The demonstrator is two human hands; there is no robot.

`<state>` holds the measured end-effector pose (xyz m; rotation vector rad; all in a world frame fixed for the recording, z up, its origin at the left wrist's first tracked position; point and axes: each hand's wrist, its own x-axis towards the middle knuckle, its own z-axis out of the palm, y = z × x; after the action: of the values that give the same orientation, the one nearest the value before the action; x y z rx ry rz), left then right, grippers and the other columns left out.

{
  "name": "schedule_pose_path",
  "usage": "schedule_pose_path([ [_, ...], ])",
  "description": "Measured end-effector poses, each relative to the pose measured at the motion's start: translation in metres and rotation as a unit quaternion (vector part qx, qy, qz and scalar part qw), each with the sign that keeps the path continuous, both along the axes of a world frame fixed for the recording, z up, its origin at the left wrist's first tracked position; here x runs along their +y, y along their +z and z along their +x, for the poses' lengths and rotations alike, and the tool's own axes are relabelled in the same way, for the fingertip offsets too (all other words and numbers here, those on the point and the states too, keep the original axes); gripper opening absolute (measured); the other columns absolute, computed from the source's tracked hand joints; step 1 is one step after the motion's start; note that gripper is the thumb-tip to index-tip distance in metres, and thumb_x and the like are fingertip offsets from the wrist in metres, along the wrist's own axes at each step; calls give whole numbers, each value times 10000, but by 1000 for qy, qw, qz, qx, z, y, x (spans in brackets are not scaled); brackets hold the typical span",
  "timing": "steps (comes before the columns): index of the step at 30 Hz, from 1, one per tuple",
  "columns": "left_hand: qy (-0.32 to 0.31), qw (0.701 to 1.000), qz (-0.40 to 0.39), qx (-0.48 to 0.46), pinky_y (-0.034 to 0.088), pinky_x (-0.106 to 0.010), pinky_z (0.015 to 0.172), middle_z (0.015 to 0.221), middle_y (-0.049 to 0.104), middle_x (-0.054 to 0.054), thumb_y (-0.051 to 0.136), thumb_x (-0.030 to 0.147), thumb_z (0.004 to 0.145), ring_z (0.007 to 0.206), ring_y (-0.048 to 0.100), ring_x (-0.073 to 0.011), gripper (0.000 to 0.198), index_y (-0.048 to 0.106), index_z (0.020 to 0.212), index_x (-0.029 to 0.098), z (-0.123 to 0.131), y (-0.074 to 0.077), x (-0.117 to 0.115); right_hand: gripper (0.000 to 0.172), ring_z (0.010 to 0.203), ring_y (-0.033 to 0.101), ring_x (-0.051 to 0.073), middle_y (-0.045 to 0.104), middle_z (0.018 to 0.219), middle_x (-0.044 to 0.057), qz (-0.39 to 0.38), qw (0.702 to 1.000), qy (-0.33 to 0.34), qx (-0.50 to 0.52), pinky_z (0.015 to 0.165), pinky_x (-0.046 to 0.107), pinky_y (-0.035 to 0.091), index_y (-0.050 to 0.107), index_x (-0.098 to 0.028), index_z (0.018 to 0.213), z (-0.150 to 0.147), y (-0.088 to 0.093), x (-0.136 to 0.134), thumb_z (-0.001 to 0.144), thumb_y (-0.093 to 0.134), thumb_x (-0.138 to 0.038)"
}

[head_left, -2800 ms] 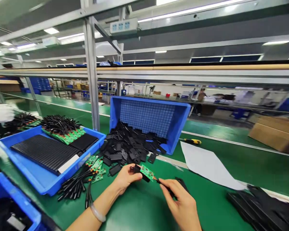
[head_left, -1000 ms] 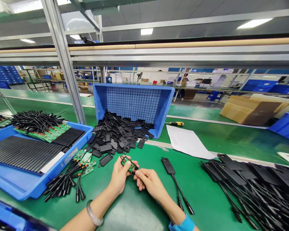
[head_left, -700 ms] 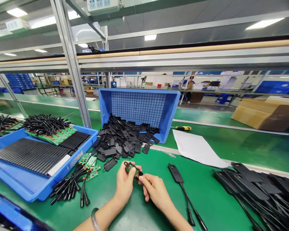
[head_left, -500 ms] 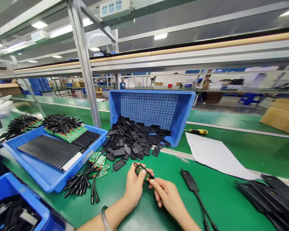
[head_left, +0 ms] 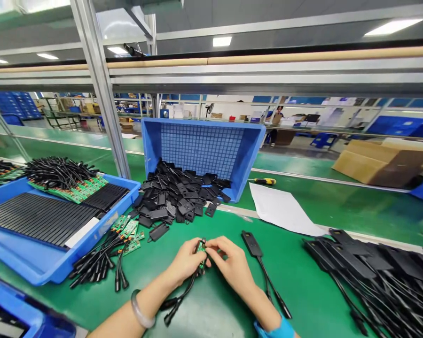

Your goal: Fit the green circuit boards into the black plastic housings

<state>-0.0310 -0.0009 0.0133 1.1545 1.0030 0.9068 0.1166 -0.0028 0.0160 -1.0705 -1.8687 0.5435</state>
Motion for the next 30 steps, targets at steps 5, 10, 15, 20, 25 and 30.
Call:
schedule_pose_path([
  [5, -13, 997, 43, 59, 333, -186, 438, 581, 595, 13, 503, 175, 690, 436, 453, -87, 127, 585, 787, 169, 2, -7, 1, 246, 753, 599, 174, 615, 827, 56, 126, 984, 6, -126, 663, 275, 496, 666, -206, 932, 4, -7, 2, 959, 426, -253],
  [10, -22, 994, 65, 83, 350, -192, 466, 579, 600, 14, 483, 155, 681, 467, 474, -101, 142, 585, 777, 169, 1, -7, 2, 233, 764, 594, 179, 636, 819, 55, 125, 984, 5, -127, 682, 292, 493, 647, -187, 883, 4, -10, 2, 965, 439, -252],
  [15, -22, 988, 99, 119, 349, -189, 497, 587, 620, 2, 477, 137, 683, 516, 503, -113, 147, 600, 757, 167, 0, -8, 2, 229, 745, 591, 167, 637, 801, 46, 112, 986, 22, -121, 675, 277, 491, 656, -194, 861, 7, -9, 4, 961, 454, -237],
  [20, -34, 983, 102, 152, 327, -190, 471, 576, 637, 7, 480, 129, 667, 469, 485, -106, 158, 609, 750, 169, 0, -8, 1, 244, 732, 566, 166, 605, 782, 46, 150, 967, 16, -206, 639, 260, 464, 638, -187, 851, 10, -6, 5, 966, 422, -192],
  [25, -47, 990, 60, 115, 323, -187, 425, 575, 627, 7, 507, 185, 697, 403, 475, -91, 120, 596, 775, 165, 0, -6, 3, 226, 729, 534, 176, 566, 787, 46, 133, 947, 3, -294, 616, 262, 441, 574, -171, 822, 6, 0, 1, 965, 400, -176],
  [30, 17, 999, -21, 29, 333, -172, 383, 642, 627, 1, 617, 356, 702, 453, 535, -106, 362, 558, 997, 156, -4, -3, 8, 121, 851, 576, 135, 612, 924, 31, -63, 952, -82, -288, 768, 215, 438, 559, -175, 916, 31, 16, 38, 958, 446, -167],
])
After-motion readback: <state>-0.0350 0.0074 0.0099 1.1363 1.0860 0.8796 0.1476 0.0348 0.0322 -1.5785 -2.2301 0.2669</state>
